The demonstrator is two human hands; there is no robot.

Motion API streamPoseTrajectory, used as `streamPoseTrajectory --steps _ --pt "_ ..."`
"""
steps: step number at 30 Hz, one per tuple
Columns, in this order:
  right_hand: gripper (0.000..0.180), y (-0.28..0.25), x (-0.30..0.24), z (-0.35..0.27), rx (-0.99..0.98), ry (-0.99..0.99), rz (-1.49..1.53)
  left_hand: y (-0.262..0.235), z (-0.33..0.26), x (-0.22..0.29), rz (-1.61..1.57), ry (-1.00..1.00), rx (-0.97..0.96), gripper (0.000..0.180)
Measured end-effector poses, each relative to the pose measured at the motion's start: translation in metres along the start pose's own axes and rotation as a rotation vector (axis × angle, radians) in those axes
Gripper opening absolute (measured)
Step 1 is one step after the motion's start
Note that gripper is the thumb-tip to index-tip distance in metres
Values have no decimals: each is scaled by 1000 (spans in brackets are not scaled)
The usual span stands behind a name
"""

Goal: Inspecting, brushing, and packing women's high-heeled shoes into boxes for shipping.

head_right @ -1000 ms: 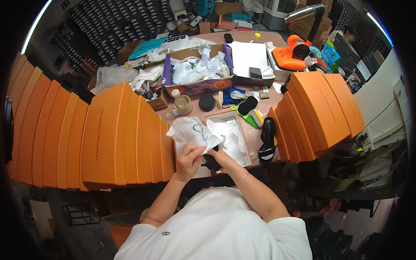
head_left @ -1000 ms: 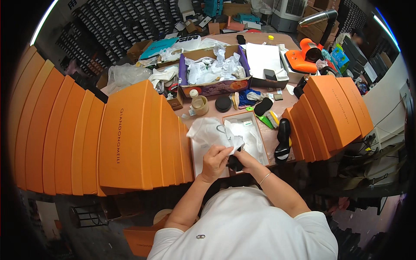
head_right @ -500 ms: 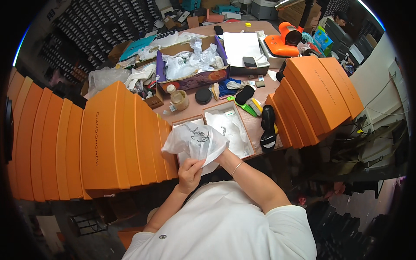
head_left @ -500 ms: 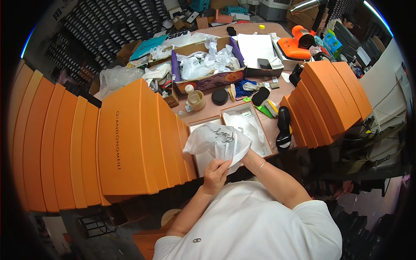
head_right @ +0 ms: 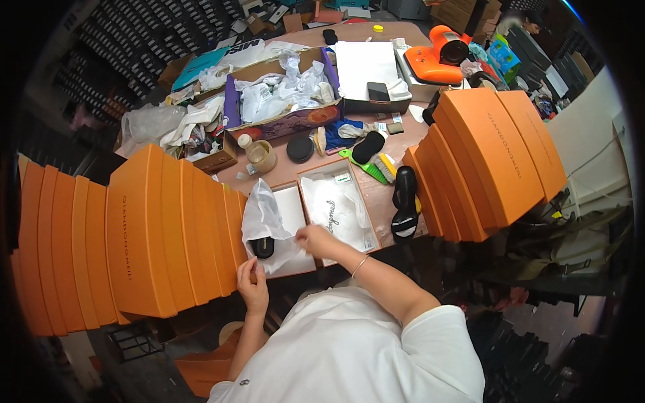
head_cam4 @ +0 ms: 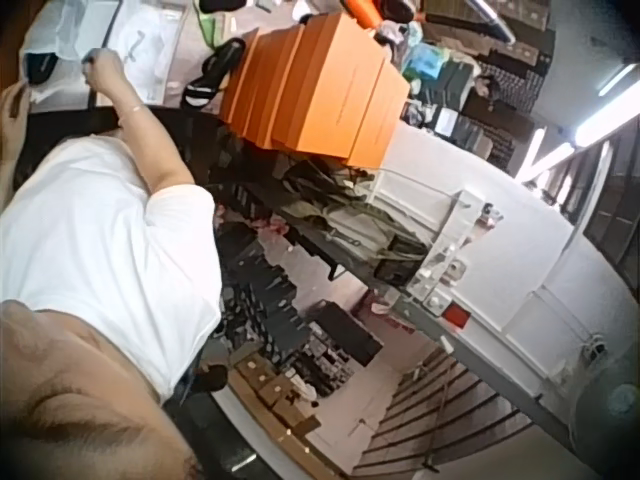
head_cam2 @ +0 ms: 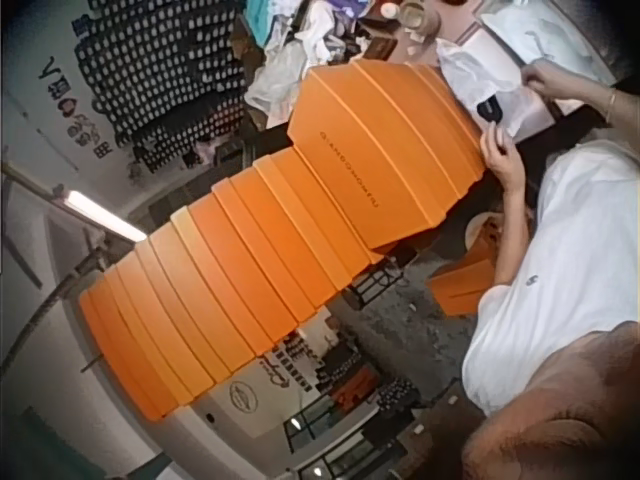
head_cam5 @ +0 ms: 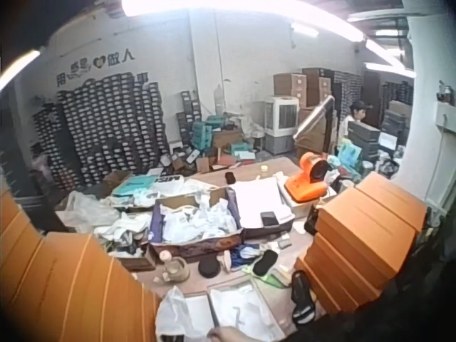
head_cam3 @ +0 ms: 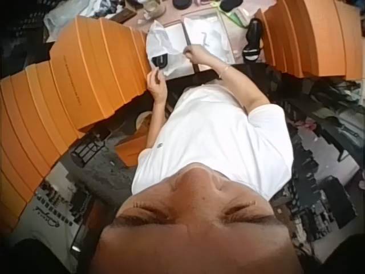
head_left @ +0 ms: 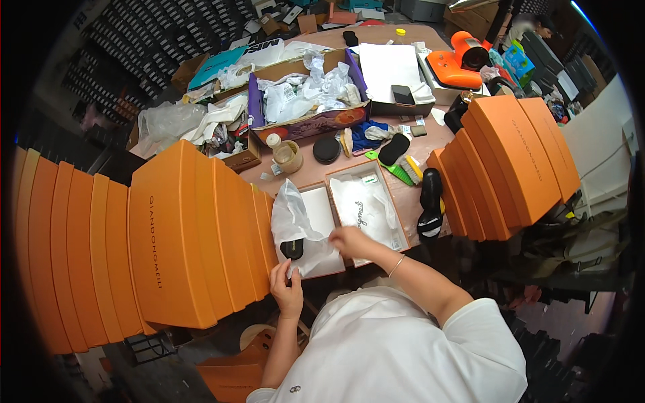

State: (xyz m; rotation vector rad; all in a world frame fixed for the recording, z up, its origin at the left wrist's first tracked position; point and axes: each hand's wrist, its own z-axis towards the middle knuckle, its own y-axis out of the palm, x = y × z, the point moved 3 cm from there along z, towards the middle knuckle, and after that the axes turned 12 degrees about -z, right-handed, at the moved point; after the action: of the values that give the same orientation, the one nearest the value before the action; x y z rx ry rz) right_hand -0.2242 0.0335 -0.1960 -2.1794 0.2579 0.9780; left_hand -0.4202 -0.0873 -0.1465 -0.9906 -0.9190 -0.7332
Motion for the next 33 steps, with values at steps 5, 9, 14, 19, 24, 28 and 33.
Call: streamPoseTrajectory --steps 5,9,14,19,24,28,33 --pt "17 -15 111 27 590 129 -429 64 -3 36 -104 -102 -312 18" --pt "16 -39 104 15 673 -20 -161 118 10 23 -78 -141 -447 40" --pt "20 -35 80 -20 435 -9 -212 150 13 -35 -517 -478 -256 49" --pt "27 35 114 -4 308 65 -373 144 31 -23 -610 -548 -377 47" --pt "20 -48 80 -51 38 -25 465 122 31 53 -71 2 -537 44" --pt "22 -69 50 -57 119 -72 708 148 25 17 -671 -511 -441 32" --pt "27 -44 35 -86 400 -95 542 134 40 29 -762 -340 -301 27"
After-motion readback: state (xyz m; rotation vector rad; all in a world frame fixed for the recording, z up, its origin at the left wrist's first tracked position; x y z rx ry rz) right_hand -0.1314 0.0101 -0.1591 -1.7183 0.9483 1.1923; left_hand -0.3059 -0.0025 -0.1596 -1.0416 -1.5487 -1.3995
